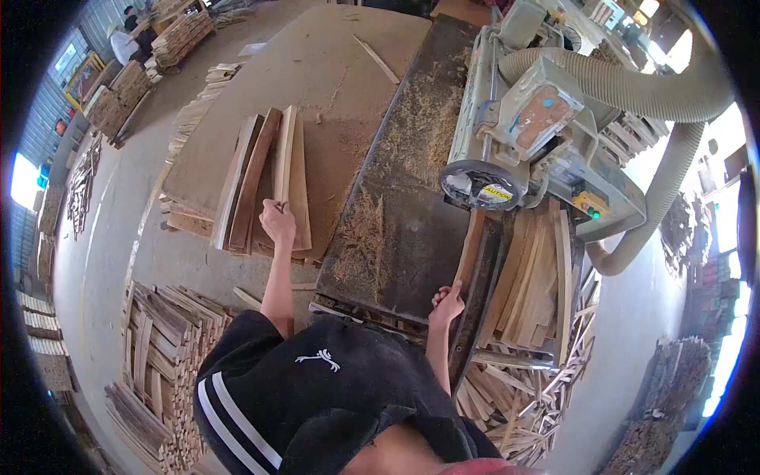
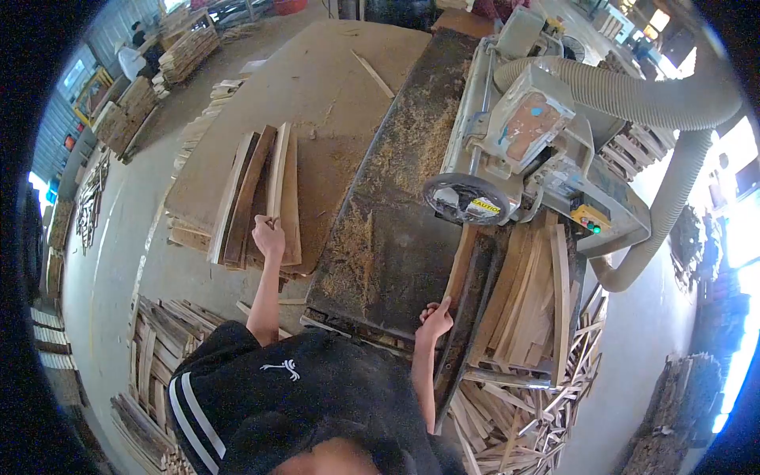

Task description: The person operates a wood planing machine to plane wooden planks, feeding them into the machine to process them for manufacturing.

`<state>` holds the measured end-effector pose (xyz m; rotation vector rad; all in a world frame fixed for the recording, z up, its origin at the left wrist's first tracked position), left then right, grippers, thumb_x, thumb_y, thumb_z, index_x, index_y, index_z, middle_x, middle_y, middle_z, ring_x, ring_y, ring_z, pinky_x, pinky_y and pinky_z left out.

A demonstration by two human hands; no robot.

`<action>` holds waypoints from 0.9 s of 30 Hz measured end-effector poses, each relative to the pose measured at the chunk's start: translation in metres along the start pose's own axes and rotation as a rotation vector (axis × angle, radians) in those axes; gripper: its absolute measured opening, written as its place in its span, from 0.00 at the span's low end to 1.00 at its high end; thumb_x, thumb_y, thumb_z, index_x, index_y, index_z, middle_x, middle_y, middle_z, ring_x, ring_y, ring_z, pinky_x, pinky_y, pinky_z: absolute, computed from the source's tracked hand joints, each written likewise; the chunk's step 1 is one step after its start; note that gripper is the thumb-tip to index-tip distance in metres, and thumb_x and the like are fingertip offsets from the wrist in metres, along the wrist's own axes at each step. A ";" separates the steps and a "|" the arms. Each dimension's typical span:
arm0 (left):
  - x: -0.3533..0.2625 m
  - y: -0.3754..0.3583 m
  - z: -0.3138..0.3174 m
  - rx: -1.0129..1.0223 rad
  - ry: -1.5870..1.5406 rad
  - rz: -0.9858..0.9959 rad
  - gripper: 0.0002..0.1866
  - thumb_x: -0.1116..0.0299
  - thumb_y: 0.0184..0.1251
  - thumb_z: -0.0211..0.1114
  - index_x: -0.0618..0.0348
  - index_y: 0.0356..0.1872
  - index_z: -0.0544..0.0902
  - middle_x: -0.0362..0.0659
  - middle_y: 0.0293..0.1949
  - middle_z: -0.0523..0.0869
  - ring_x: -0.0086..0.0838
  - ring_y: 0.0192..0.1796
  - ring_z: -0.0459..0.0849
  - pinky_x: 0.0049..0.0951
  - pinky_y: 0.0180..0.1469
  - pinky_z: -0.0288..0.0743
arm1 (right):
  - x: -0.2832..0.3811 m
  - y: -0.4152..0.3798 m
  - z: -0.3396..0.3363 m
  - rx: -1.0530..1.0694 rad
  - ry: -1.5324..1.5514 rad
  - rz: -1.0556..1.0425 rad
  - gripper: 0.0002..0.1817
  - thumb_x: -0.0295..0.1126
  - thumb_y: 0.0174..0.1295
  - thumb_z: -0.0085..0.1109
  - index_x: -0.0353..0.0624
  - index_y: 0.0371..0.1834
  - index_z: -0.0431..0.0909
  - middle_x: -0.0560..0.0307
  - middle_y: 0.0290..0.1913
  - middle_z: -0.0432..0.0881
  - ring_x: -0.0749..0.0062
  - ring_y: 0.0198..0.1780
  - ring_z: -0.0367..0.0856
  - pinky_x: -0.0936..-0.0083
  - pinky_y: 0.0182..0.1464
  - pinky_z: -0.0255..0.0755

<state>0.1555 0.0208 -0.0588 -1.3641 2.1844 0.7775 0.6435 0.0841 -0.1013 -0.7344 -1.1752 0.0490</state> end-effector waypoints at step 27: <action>-0.076 -0.183 0.005 1.365 -1.528 -0.644 0.26 0.53 0.84 0.54 0.58 0.73 0.74 0.46 0.67 0.82 0.34 0.67 0.81 0.47 0.70 0.74 | 0.080 -0.147 0.086 1.167 -0.971 -0.751 0.47 0.31 0.58 0.77 0.52 0.82 0.64 0.45 0.62 0.84 0.57 0.52 0.88 0.62 0.55 0.82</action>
Point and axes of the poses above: each hand's wrist, its own y-axis towards the middle knuckle, its own z-axis out of the palm, x = y × z, the point moved 4 cm from there along y, towards the middle knuckle
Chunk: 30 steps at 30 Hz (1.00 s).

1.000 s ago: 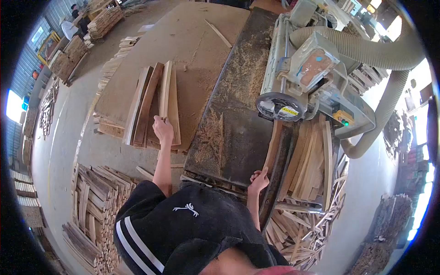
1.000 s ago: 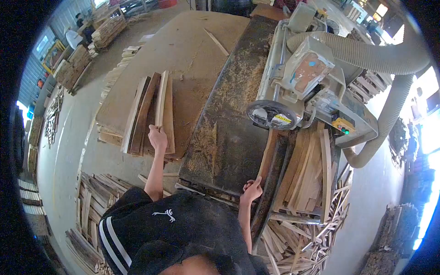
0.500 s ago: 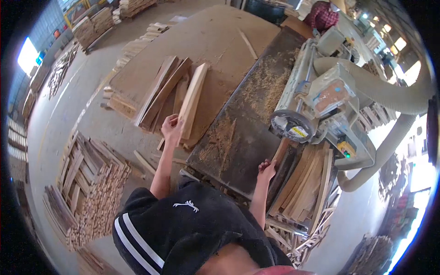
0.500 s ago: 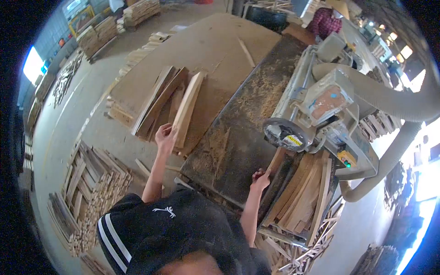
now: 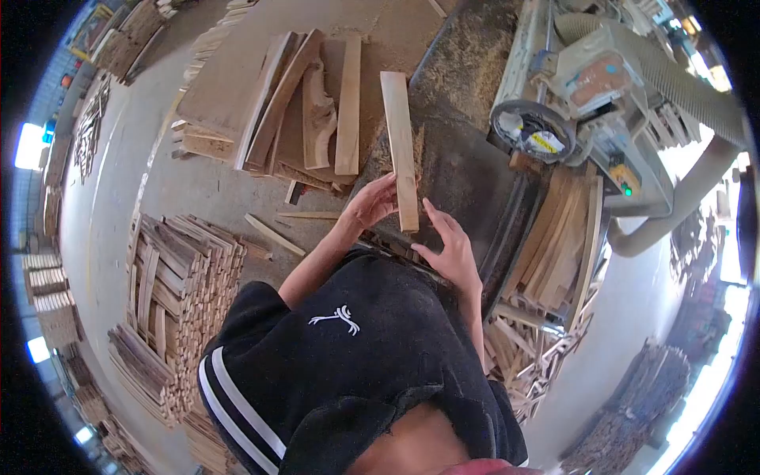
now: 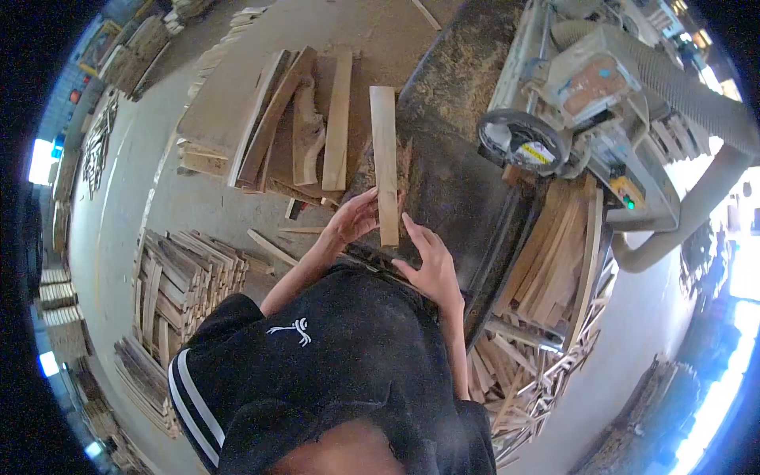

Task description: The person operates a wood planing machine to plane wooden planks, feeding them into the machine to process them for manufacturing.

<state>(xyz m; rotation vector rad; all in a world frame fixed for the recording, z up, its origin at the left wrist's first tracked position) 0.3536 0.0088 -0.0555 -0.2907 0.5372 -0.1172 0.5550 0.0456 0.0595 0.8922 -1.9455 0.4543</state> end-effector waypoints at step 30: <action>0.071 0.031 0.059 -0.024 0.449 -0.283 0.26 0.55 0.78 0.64 0.66 0.64 0.79 0.49 0.63 0.83 0.38 0.64 0.83 0.45 0.64 0.83 | -0.071 -0.208 0.061 -0.675 -0.267 0.665 0.16 0.39 0.80 0.52 0.34 0.47 0.79 0.45 0.29 0.85 0.50 0.28 0.85 0.60 0.32 0.77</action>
Point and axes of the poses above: each hand's wrist, its own y-axis towards the middle knuckle, its own z-axis out of the palm, x = y × z, the point moved 4 cm from there along y, towards the middle knuckle
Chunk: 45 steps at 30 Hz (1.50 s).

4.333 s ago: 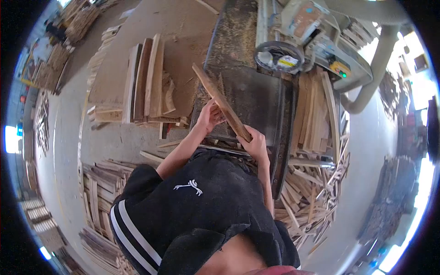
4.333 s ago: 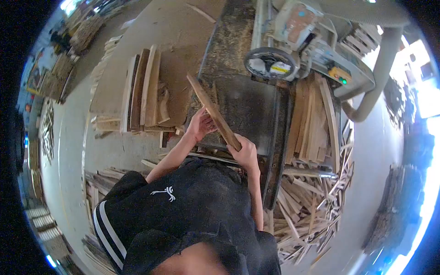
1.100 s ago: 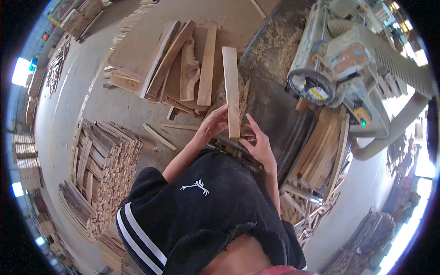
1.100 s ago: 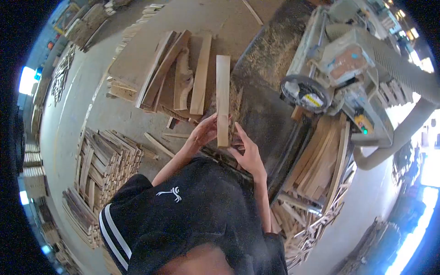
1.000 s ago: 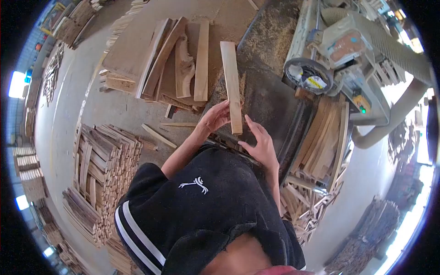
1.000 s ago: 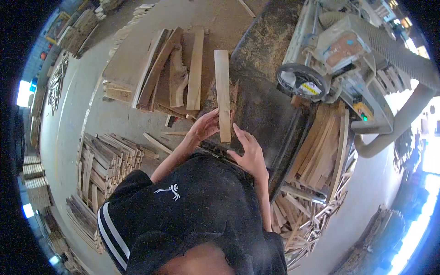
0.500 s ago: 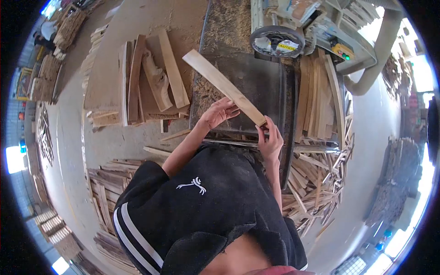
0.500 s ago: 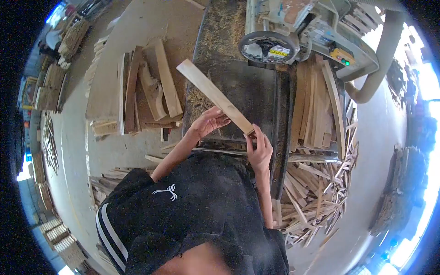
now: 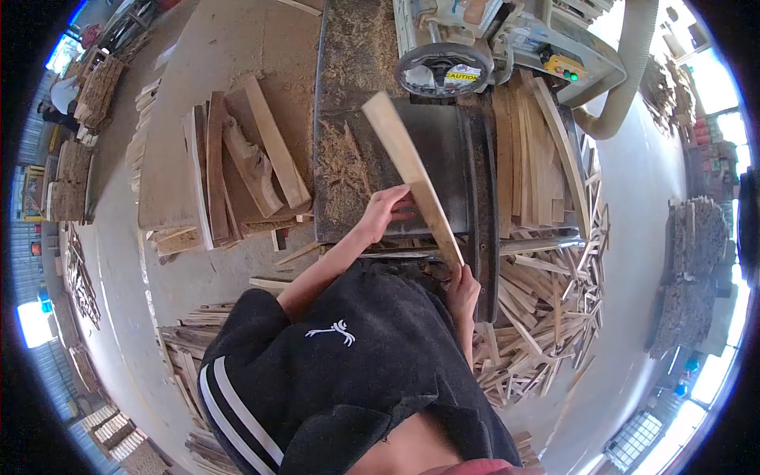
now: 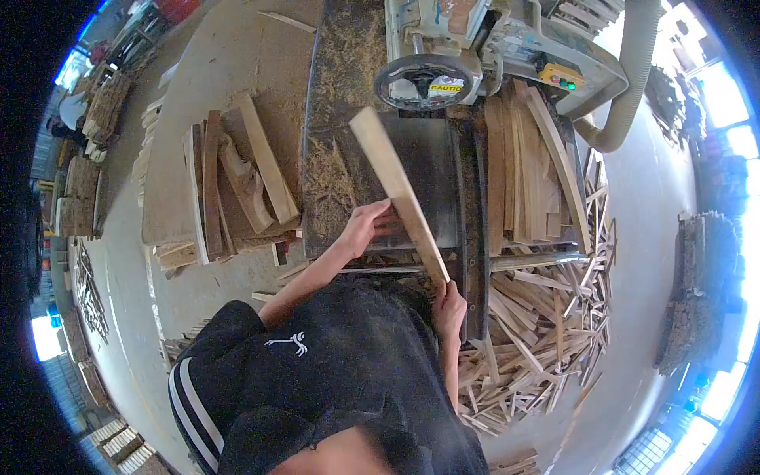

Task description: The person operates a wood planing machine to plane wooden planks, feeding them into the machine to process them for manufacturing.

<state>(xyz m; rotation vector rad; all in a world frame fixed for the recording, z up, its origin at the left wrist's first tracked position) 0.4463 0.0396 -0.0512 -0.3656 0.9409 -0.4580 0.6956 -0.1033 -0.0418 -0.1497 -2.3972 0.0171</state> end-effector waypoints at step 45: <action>0.031 0.029 0.057 0.439 0.190 -0.125 0.45 0.30 0.78 0.45 0.52 0.84 0.59 0.46 0.85 0.54 0.38 0.86 0.51 0.53 0.82 0.48 | -0.012 0.153 0.097 -0.301 1.089 0.663 0.25 0.48 0.74 0.64 0.45 0.22 0.71 0.65 0.17 0.68 0.77 0.14 0.64 0.75 0.15 0.54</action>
Point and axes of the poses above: each hand's wrist, its own y-axis towards the middle knuckle, its own z-axis out of the palm, x = y × z, the point moved 4 cm from there along y, towards the middle knuckle
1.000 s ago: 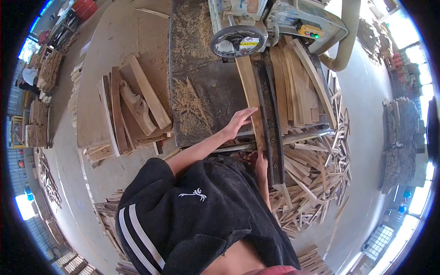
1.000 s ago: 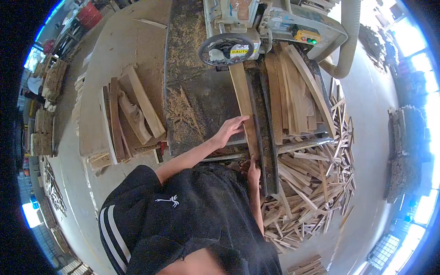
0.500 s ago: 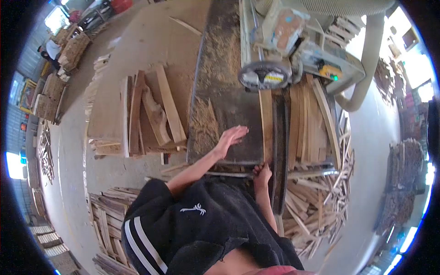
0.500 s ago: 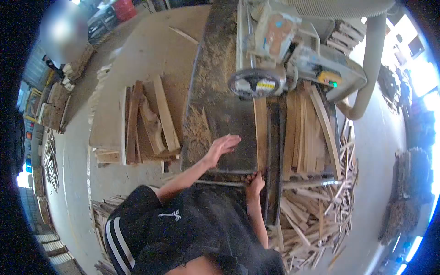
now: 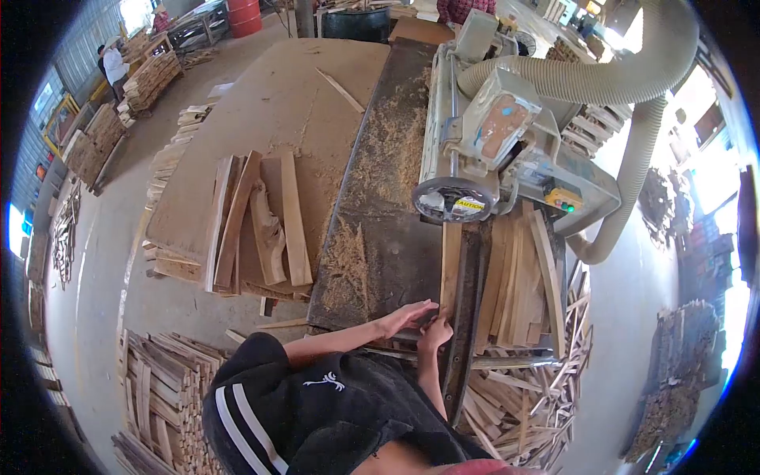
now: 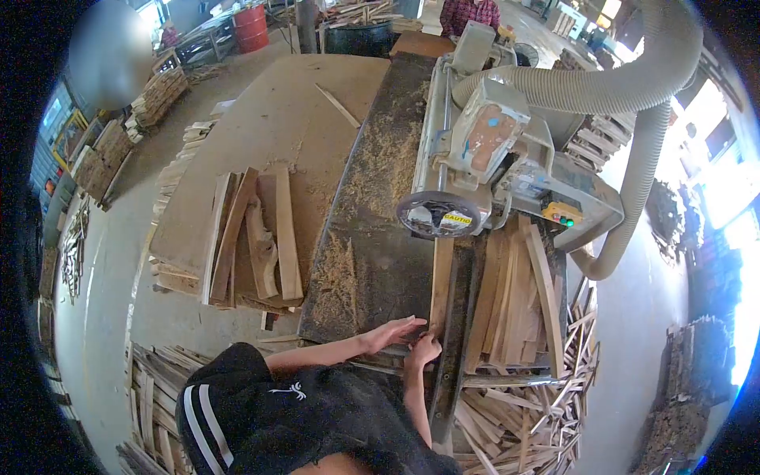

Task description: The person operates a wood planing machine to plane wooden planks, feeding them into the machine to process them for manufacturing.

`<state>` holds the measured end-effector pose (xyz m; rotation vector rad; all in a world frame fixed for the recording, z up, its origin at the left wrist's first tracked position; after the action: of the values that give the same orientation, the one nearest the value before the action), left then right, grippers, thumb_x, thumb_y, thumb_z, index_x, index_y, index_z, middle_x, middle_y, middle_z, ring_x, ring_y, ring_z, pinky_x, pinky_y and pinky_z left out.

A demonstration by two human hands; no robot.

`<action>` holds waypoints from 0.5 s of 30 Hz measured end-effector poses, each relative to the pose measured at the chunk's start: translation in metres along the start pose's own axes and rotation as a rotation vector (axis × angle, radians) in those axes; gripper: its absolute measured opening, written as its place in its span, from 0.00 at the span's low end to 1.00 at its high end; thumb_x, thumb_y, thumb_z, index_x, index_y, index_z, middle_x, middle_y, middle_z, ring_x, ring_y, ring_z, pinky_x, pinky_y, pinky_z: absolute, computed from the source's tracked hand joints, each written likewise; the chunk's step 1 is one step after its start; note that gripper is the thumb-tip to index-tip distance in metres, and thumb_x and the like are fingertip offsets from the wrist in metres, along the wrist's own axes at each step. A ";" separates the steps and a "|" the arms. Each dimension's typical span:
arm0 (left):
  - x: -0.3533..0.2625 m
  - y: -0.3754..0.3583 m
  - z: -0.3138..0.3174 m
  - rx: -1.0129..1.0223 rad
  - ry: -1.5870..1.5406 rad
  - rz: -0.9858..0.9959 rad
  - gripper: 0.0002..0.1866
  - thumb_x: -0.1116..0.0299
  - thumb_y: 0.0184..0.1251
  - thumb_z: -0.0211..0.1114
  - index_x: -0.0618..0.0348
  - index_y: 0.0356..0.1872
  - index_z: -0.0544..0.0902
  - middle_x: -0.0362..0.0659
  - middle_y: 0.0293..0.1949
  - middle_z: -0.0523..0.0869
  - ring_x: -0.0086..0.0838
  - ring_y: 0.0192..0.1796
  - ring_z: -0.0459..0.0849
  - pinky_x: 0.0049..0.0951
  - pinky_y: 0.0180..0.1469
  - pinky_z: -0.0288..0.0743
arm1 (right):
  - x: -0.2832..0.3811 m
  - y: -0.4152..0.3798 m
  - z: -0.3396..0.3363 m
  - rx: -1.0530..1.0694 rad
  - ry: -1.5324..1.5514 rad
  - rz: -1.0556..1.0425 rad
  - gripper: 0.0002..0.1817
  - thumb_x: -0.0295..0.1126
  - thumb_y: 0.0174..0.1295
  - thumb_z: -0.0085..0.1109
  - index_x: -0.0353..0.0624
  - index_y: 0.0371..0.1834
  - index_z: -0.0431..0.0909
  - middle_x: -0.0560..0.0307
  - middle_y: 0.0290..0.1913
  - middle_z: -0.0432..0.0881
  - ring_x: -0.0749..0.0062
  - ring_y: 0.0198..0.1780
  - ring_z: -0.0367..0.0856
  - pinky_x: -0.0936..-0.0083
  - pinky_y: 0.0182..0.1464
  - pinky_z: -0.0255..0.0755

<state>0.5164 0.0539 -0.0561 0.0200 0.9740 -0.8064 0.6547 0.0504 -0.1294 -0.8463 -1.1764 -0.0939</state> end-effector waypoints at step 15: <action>0.008 0.029 0.006 0.006 0.021 0.113 0.40 0.35 0.82 0.46 0.58 0.80 0.67 0.46 0.79 0.67 0.36 0.78 0.66 0.42 0.79 0.56 | 0.004 0.007 0.008 0.088 -0.108 -0.125 0.31 0.54 0.76 0.58 0.39 0.21 0.75 0.61 0.20 0.77 0.75 0.21 0.73 0.66 0.21 0.62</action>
<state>0.5410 0.0670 -0.0681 0.0886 0.9815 -0.7065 0.6541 0.0620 -0.1288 -0.7074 -1.3259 -0.0989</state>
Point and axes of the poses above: each hand's wrist, its own y-axis towards the middle knuckle, its own z-axis out of the palm, x = y × z, the point moved 4 cm from there along y, towards the middle knuckle
